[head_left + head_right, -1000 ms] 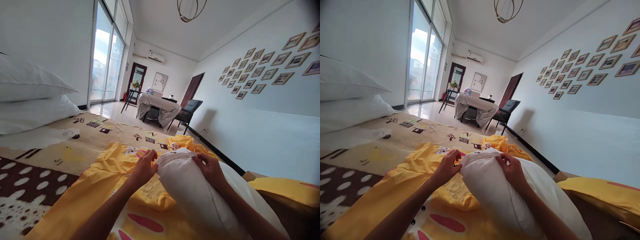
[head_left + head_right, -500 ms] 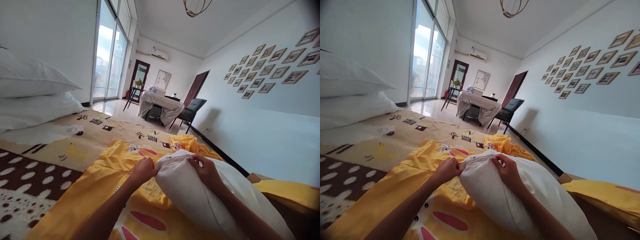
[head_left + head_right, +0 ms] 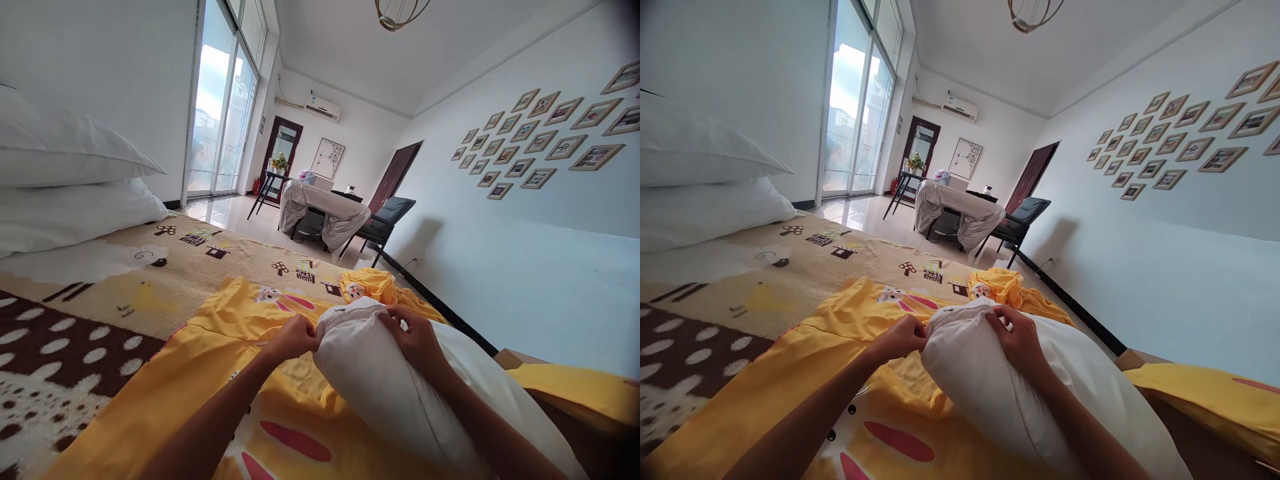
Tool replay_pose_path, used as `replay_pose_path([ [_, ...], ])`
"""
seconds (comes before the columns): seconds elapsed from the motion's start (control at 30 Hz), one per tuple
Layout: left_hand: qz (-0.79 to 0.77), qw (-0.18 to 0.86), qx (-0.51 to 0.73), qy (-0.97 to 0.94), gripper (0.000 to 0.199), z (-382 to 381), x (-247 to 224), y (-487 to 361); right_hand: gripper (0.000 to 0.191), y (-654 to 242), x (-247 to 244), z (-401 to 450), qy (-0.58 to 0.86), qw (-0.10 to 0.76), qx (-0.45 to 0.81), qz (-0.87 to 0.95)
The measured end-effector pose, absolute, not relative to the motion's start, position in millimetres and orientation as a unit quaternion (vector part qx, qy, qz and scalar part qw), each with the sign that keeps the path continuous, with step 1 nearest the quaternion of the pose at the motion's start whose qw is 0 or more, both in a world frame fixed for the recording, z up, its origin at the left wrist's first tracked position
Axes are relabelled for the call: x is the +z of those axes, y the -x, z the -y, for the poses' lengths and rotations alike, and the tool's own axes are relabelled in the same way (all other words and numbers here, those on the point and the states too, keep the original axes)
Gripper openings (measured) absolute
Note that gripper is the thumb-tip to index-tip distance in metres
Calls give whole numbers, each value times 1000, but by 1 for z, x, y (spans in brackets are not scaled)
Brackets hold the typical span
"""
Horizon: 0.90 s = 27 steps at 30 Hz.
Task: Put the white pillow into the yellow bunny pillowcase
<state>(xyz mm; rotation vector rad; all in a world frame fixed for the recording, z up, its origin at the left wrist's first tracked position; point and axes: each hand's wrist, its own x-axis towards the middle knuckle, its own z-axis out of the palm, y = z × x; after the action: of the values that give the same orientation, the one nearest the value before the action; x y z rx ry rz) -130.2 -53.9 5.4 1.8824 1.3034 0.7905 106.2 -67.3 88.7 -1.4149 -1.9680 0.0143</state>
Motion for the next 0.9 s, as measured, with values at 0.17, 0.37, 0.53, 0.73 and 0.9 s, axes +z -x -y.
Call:
replay_pose_path([
  [0.17,-539,282,346,-715,6,58,19,143,37,-106,90,68,539,357,6,763],
  [0.37,-567,236,358,-703,8,64,28,144,37,-105,85,69,535,358,-4,765],
  [0.53,-572,230,361,-700,12,63,32,146,38,-110,90,75,536,357,-10,765],
  [0.73,-590,184,370,-694,13,81,50,148,39,-111,100,80,528,333,-23,781],
  [0.9,-525,280,440,-673,21,89,60,149,37,-111,104,82,515,317,-29,796],
])
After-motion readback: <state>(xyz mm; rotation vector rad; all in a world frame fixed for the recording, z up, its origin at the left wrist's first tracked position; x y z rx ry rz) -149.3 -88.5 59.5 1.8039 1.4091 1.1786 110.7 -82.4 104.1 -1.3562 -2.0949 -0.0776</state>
